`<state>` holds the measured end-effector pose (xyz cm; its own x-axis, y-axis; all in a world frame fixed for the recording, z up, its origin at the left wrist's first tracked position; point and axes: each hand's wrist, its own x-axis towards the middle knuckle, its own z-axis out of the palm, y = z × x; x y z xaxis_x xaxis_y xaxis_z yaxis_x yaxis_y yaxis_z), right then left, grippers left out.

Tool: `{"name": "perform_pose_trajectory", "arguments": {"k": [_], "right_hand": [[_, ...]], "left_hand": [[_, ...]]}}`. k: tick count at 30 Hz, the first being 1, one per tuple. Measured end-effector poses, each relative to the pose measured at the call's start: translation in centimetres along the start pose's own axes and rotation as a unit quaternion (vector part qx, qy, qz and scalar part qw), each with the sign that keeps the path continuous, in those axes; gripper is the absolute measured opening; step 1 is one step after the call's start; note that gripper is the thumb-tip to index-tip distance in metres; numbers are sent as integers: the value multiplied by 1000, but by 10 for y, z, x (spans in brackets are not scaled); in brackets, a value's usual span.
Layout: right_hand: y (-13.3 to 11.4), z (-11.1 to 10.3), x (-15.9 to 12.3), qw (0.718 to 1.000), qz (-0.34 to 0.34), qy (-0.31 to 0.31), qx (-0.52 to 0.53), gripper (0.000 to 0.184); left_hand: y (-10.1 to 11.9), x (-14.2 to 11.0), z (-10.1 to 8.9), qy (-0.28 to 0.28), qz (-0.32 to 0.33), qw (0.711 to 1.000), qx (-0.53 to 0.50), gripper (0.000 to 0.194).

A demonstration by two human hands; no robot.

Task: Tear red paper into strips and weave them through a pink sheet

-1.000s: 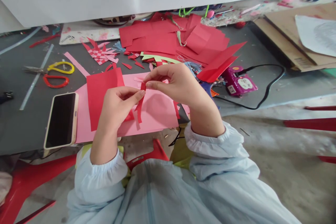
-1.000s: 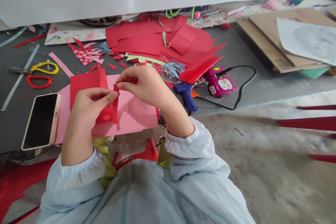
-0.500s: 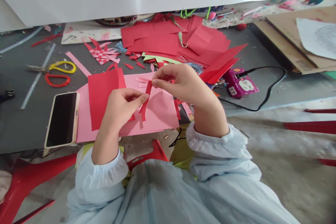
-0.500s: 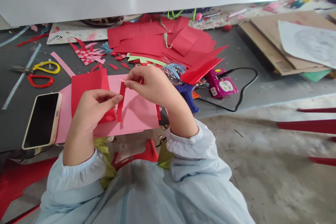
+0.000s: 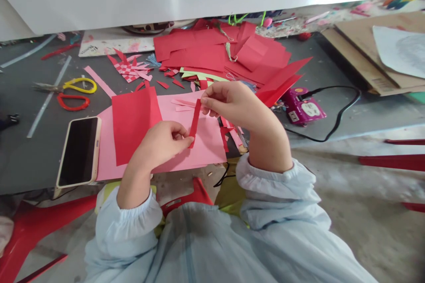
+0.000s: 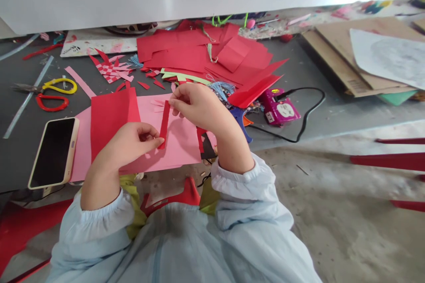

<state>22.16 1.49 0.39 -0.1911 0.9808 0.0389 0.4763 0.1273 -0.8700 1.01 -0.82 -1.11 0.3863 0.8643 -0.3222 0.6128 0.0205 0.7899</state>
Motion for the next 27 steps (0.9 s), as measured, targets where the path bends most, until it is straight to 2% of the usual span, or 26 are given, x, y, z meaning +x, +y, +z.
{"name": "perform_pose_trajectory", "arguments": {"k": [7,14,17,22,25,27], "right_hand": [[3,-6,0,999,52,1,18,12],[6,-14,0,997,65,42,2,15],[6,-14,0,998,62,20,-19,17],[-2,-8,-1,996,43,-49,-53,15],[-11,-3,-2,994,42,-79,-56,15],[-15,1,-1,994,44,-83,-51,15]], "left_hand": [[2,0,0,-22,-2,999,27,23],[2,-2,-4,-48,-9,998,42,15],[0,-2,-6,-32,-26,998,37,22],[-1,-1,-7,42,-40,998,-9,43],[1,0,-7,48,-25,998,-13,43],[2,1,-7,45,-20,999,-3,35]]}}
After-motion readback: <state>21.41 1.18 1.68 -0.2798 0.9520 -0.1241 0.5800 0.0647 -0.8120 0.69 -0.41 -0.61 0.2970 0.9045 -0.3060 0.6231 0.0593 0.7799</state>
